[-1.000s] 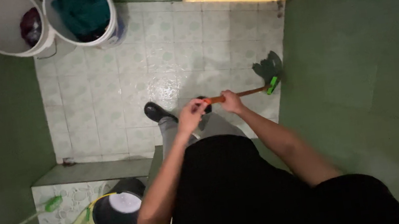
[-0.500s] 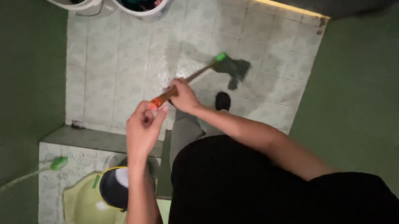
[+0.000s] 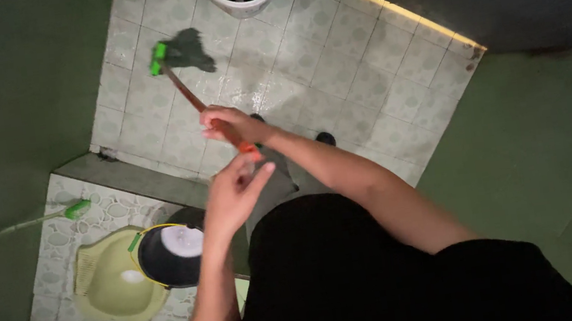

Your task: Scrubbing the bathroom floor with a long-handled brush.

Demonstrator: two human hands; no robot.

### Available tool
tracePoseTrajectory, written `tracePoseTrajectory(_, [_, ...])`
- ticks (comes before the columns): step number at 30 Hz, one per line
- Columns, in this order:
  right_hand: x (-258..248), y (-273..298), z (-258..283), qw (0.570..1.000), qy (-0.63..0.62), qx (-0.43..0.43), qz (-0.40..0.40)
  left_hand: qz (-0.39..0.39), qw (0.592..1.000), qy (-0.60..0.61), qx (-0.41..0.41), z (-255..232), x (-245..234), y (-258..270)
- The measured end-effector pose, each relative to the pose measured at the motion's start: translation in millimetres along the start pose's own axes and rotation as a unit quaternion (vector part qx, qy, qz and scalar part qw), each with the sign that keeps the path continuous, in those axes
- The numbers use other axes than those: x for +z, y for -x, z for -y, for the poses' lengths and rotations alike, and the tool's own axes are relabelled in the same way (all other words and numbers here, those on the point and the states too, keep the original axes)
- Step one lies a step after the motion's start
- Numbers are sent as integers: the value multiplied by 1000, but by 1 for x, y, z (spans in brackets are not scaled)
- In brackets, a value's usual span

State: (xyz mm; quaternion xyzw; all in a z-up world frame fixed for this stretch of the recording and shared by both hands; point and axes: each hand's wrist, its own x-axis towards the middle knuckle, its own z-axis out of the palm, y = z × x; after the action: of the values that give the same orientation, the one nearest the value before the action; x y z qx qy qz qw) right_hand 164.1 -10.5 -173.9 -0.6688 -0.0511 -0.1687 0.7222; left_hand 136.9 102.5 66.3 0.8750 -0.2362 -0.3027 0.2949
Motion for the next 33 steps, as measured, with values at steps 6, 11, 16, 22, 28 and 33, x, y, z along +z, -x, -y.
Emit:
tracePoseTrajectory(6, [-51, 57, 4, 968, -234, 30, 82, 126, 989, 72, -2, 35, 104, -25])
tracePoseTrajectory(11, [-86, 144, -10, 989, -19, 142, 30, 256, 957, 114, 78, 45, 176, -19])
tracePoseTrajectory(16, [-139, 243, 61, 928, -88, 340, -126, 474, 856, 189, 77, -15, 249, 3])
tracePoseTrajectory(22, [-174, 349, 166, 918, 14, 365, -151, 674, 713, 169, 93, -79, 296, 37])
tracePoseTrajectory(28, [-181, 438, 194, 830, 25, 506, -234, 762, 618, 192, 16, -106, 321, 53])
tracePoseTrajectory(33, [-185, 493, 163, 864, 244, 404, -174, 755, 632, 175, -1, -85, 337, 47])
